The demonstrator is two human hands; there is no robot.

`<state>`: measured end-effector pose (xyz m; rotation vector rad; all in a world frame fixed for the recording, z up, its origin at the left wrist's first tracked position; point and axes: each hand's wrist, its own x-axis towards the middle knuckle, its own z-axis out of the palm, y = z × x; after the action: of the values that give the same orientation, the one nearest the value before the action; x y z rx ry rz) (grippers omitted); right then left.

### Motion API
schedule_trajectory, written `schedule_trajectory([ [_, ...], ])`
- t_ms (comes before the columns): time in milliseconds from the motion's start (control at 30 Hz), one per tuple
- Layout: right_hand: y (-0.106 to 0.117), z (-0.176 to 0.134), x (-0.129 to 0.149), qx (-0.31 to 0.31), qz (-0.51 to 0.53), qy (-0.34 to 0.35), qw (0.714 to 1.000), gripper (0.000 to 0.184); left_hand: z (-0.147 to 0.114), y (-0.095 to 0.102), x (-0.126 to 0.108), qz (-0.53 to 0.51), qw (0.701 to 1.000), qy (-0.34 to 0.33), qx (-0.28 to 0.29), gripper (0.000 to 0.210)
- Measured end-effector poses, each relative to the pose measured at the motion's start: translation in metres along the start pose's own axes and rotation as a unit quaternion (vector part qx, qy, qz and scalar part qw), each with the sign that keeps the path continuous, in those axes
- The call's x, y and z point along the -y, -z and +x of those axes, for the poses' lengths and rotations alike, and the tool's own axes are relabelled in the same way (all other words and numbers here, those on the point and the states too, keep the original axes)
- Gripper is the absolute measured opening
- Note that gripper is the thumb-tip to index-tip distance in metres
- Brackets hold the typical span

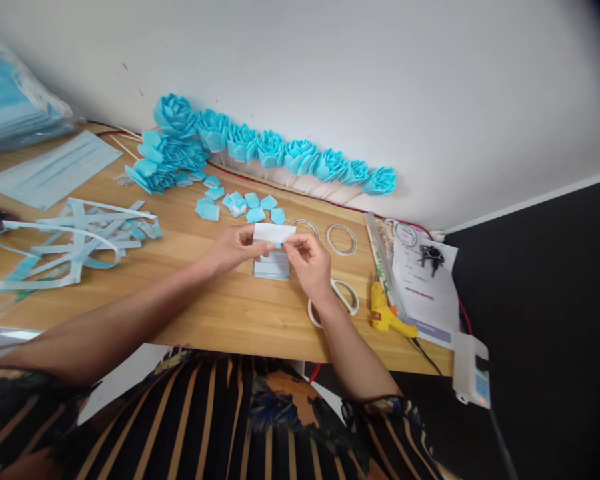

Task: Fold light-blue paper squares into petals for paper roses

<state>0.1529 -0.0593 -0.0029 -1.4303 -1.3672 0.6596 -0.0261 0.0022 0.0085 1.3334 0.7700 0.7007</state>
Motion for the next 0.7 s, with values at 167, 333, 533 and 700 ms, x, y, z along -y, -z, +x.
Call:
schedule_trajectory([
  [167,-0.001,-0.001,-0.005,0.007,0.003,-0.002,1.0,0.017,0.004,-0.001,0.006,-0.013,0.999,-0.031,-0.026,0.025],
  [333,-0.001,0.0,-0.009,0.048,0.017,-0.005,0.999,0.042,0.006,0.001,0.009,-0.033,0.998,-0.041,-0.041,0.033],
  [533,-0.001,-0.001,-0.009,0.103,0.005,0.022,0.994,0.067,0.002,-0.002,0.012,0.009,0.997,-0.059,-0.045,0.037],
  [700,-0.001,-0.002,-0.012,0.083,-0.042,0.017,0.996,0.048,0.002,-0.004,0.013,0.003,0.994,-0.092,-0.055,0.036],
])
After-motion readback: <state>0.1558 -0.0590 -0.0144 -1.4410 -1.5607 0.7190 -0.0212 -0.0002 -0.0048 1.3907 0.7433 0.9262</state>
